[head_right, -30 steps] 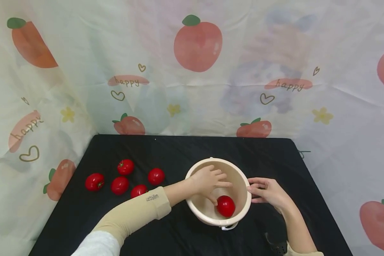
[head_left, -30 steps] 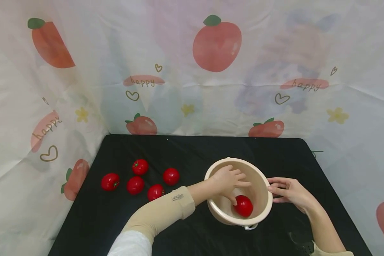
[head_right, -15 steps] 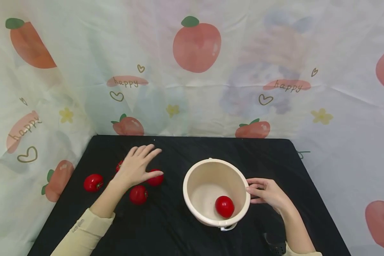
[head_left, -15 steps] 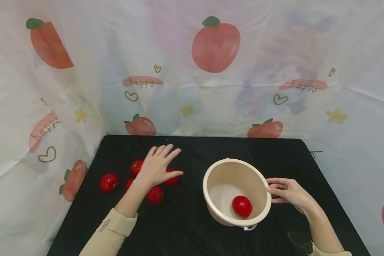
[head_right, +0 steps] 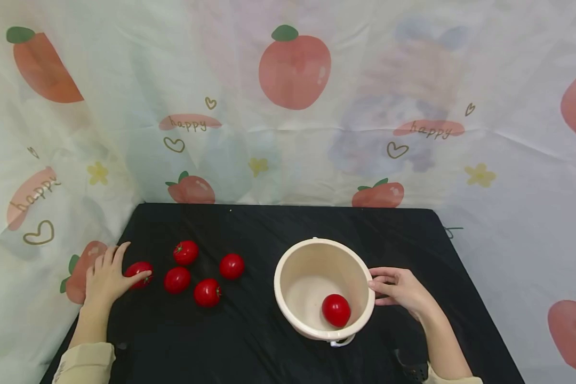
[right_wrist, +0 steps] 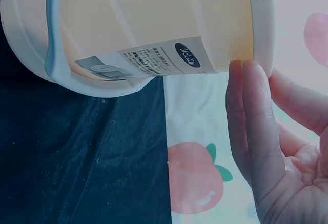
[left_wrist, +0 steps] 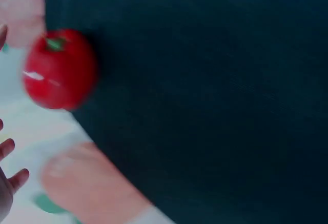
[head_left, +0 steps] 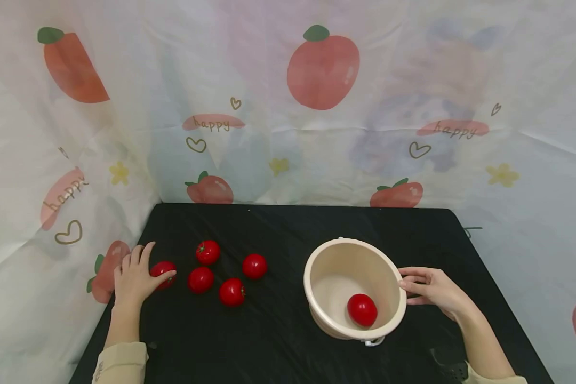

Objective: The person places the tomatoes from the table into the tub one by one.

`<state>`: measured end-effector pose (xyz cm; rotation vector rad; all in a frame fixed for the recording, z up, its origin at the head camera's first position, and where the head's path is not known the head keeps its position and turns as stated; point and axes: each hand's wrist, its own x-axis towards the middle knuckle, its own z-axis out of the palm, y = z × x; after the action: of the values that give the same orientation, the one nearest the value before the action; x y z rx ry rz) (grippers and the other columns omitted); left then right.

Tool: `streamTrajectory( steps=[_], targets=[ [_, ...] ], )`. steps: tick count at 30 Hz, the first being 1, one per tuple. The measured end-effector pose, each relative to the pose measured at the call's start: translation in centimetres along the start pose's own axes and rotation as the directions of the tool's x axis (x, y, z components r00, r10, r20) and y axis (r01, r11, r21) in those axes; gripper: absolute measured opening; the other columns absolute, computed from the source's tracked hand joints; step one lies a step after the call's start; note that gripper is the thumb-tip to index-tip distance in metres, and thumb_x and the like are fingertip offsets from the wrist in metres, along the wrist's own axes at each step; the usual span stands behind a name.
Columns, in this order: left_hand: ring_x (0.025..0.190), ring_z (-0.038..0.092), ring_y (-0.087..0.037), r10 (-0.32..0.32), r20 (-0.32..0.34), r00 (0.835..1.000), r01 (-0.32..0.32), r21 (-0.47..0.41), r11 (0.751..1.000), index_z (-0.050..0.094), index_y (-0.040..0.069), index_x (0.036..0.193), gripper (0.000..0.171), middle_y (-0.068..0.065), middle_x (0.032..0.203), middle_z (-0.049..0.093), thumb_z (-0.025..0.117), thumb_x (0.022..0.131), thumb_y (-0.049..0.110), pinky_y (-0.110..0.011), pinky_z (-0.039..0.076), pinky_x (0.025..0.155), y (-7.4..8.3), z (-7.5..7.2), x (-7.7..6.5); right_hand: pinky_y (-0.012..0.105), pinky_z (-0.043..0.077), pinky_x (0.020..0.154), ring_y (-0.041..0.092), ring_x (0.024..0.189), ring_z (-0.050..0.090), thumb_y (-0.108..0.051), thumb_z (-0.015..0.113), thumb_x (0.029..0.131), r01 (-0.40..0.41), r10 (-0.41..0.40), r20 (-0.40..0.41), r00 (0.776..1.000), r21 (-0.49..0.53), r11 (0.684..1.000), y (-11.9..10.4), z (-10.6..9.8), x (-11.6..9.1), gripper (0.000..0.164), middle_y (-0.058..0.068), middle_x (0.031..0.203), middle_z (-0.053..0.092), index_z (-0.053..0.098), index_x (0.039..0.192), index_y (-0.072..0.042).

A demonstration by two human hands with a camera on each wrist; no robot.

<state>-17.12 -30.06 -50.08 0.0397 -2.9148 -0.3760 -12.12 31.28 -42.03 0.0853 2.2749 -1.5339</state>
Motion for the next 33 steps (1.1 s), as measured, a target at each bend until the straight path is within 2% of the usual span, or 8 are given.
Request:
streamTrajectory(
  steps=[3, 7, 13, 20, 23, 28, 33],
  targets=[
    [0.112, 0.028, -0.047, -0.05, 0.059, 0.997, 0.051, -0.014, 0.999, 0.026, 0.008, 0.137, 0.093, -0.026, 0.13, 0.029, 0.071, 0.069, 0.051, -0.067, 0.026, 0.083, -1.6, 1.0, -0.9, 0.041, 0.053, 0.07, 0.02, 0.085, 0.066, -0.019, 0.063, 0.086, -0.001, 0.001, -0.004, 1.0, -0.001, 1.0, 0.0, 0.0, 0.0, 0.057, 0.022, 0.109, 0.061, 0.04, 0.126, 0.016],
    [0.108, 0.03, -0.048, -0.074, 0.106, 0.992, 0.076, -0.017, 0.997, 0.028, 0.007, 0.135, 0.094, -0.026, 0.128, 0.03, 0.073, 0.066, 0.052, -0.067, 0.028, 0.08, -2.7, 2.3, -1.6, 0.042, 0.053, 0.071, 0.021, 0.084, 0.066, -0.019, 0.063, 0.087, 0.004, -0.004, -0.004, 1.0, -0.003, 1.0, 0.1, 0.0, 0.0, 0.057, 0.022, 0.109, 0.061, 0.04, 0.126, 0.016],
    [0.107, 0.031, -0.048, -0.117, 0.172, 0.978, 0.123, -0.02, 0.992, 0.029, 0.004, 0.134, 0.095, -0.028, 0.127, 0.032, 0.07, 0.067, 0.057, -0.067, 0.028, 0.08, -3.1, 3.5, -2.0, 0.042, 0.053, 0.071, 0.02, 0.084, 0.066, -0.019, 0.063, 0.086, 0.012, -0.012, -0.002, 1.0, 0.0, 1.0, 0.2, 0.0, 0.1, 0.057, 0.022, 0.109, 0.061, 0.041, 0.126, 0.016],
    [0.112, 0.027, -0.049, -0.172, 0.25, 0.953, 0.188, -0.039, 0.981, 0.026, 0.0, 0.136, 0.1, -0.03, 0.13, 0.028, 0.064, 0.069, 0.063, -0.068, 0.026, 0.084, -2.9, 3.5, -2.5, 0.042, 0.053, 0.07, 0.02, 0.083, 0.066, -0.019, 0.063, 0.086, 0.013, -0.014, -0.008, 1.0, -0.005, 1.0, 0.1, 0.0, 0.1, 0.057, 0.023, 0.109, 0.061, 0.04, 0.126, 0.016],
    [0.113, 0.027, -0.049, -0.175, 0.246, 0.953, 0.191, -0.046, 0.98, 0.026, 0.001, 0.137, 0.099, -0.031, 0.13, 0.028, 0.063, 0.07, 0.063, -0.067, 0.026, 0.084, -2.8, 3.7, -2.6, 0.041, 0.053, 0.07, 0.02, 0.083, 0.066, -0.019, 0.063, 0.086, 0.012, -0.012, -0.012, 1.0, -0.007, 1.0, 0.1, 0.0, 0.0, 0.057, 0.023, 0.11, 0.06, 0.04, 0.126, 0.016],
    [0.109, 0.031, -0.048, -0.165, 0.183, 0.969, 0.179, -0.061, 0.982, 0.029, 0.001, 0.135, 0.095, -0.03, 0.128, 0.032, 0.063, 0.07, 0.062, -0.066, 0.028, 0.082, -2.6, 4.0, -2.4, 0.041, 0.053, 0.07, 0.021, 0.085, 0.066, -0.019, 0.063, 0.086, 0.013, -0.013, -0.007, 1.0, 0.0, 1.0, 0.2, 0.0, 0.0, 0.057, 0.022, 0.109, 0.061, 0.041, 0.126, 0.016],
    [0.107, 0.033, -0.047, -0.158, 0.147, 0.976, 0.17, -0.073, 0.983, 0.032, 0.002, 0.133, 0.09, -0.029, 0.126, 0.034, 0.064, 0.072, 0.059, -0.065, 0.029, 0.081, -2.3, 4.2, -2.2, 0.041, 0.053, 0.07, 0.019, 0.086, 0.066, -0.019, 0.063, 0.086, 0.013, -0.013, -0.007, 1.0, 0.005, 1.0, 0.3, 0.0, 0.0, 0.057, 0.022, 0.109, 0.061, 0.041, 0.126, 0.016]
  ],
)
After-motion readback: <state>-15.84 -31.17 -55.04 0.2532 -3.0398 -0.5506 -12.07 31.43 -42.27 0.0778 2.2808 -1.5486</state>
